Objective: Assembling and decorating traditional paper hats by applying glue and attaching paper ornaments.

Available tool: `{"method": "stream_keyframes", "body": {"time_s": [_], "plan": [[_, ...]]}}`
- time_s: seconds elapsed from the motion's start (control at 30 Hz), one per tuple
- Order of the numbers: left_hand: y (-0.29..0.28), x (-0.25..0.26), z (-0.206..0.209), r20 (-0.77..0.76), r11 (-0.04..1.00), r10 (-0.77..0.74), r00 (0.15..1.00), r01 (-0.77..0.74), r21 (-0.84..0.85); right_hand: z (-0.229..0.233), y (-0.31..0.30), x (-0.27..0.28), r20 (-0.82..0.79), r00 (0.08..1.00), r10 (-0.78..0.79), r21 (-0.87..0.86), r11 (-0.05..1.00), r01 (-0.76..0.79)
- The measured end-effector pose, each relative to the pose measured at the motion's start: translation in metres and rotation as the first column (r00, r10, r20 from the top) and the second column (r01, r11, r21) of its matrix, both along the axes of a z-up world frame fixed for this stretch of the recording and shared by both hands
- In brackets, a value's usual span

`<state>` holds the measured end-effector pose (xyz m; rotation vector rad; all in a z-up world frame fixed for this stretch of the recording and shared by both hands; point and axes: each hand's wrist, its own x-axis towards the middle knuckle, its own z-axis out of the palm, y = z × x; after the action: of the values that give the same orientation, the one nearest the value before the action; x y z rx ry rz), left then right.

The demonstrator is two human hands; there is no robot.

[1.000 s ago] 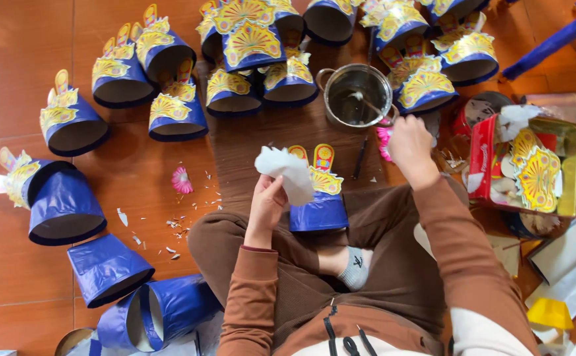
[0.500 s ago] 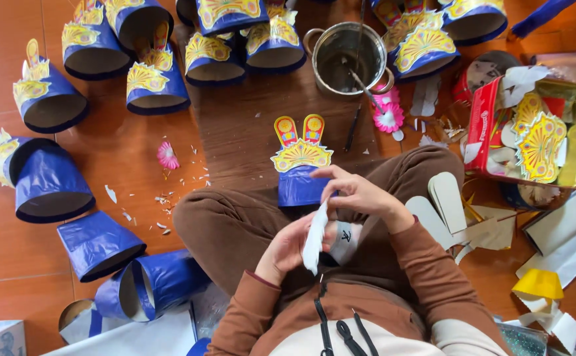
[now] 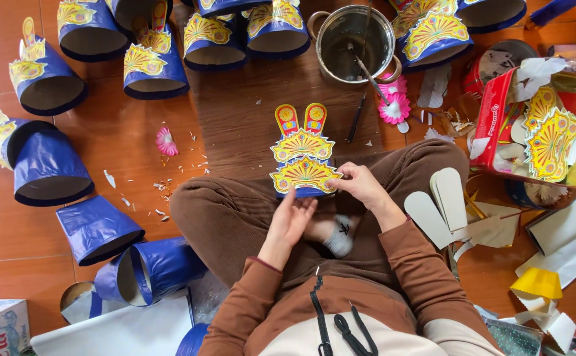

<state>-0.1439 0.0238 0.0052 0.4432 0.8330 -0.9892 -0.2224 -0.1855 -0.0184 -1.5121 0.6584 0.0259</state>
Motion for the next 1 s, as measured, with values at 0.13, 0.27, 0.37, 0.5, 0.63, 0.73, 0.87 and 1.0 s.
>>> {"method": "stream_keyframes", "body": {"time_s": [0.13,0.27,0.37,0.5,0.63,0.73,0.87,1.0], "plan": [[-0.014,0.016,0.000,0.043,0.987,0.112,0.993,-0.117,0.110,0.011,0.002,0.003,-0.014,1.000,0.002,0.009,1.000,-0.002],[-0.021,0.022,0.003,0.068,0.968,0.098,0.993,-0.111,0.227,0.005,0.002,0.001,-0.053,0.999,0.003,0.013,1.000,-0.003],[-0.023,0.023,-0.007,0.076,0.957,0.110,0.991,-0.126,0.262,-0.001,0.002,0.000,-0.061,0.998,0.019,-0.003,1.000,-0.020],[-0.027,0.023,-0.008,0.128,0.935,0.124,0.984,-0.159,0.316,0.004,0.001,0.003,-0.104,0.994,0.030,-0.008,0.999,-0.031],[-0.026,0.019,-0.010,0.158,0.911,0.100,0.982,-0.155,0.383,0.015,0.003,0.007,-0.162,0.986,0.041,-0.013,0.999,-0.044],[-0.028,0.018,-0.009,0.178,0.904,0.097,0.979,-0.162,0.395,0.059,0.013,0.013,-0.062,0.997,0.038,-0.206,0.977,-0.050],[-0.031,0.020,0.001,0.200,0.902,0.107,0.974,-0.179,0.393,0.066,0.024,0.024,0.247,0.875,0.416,-0.800,0.597,-0.059],[-0.028,0.021,-0.004,0.204,0.919,0.116,0.972,-0.183,0.348,0.077,0.020,0.015,-0.151,0.951,0.271,-0.768,0.574,-0.286]]}}
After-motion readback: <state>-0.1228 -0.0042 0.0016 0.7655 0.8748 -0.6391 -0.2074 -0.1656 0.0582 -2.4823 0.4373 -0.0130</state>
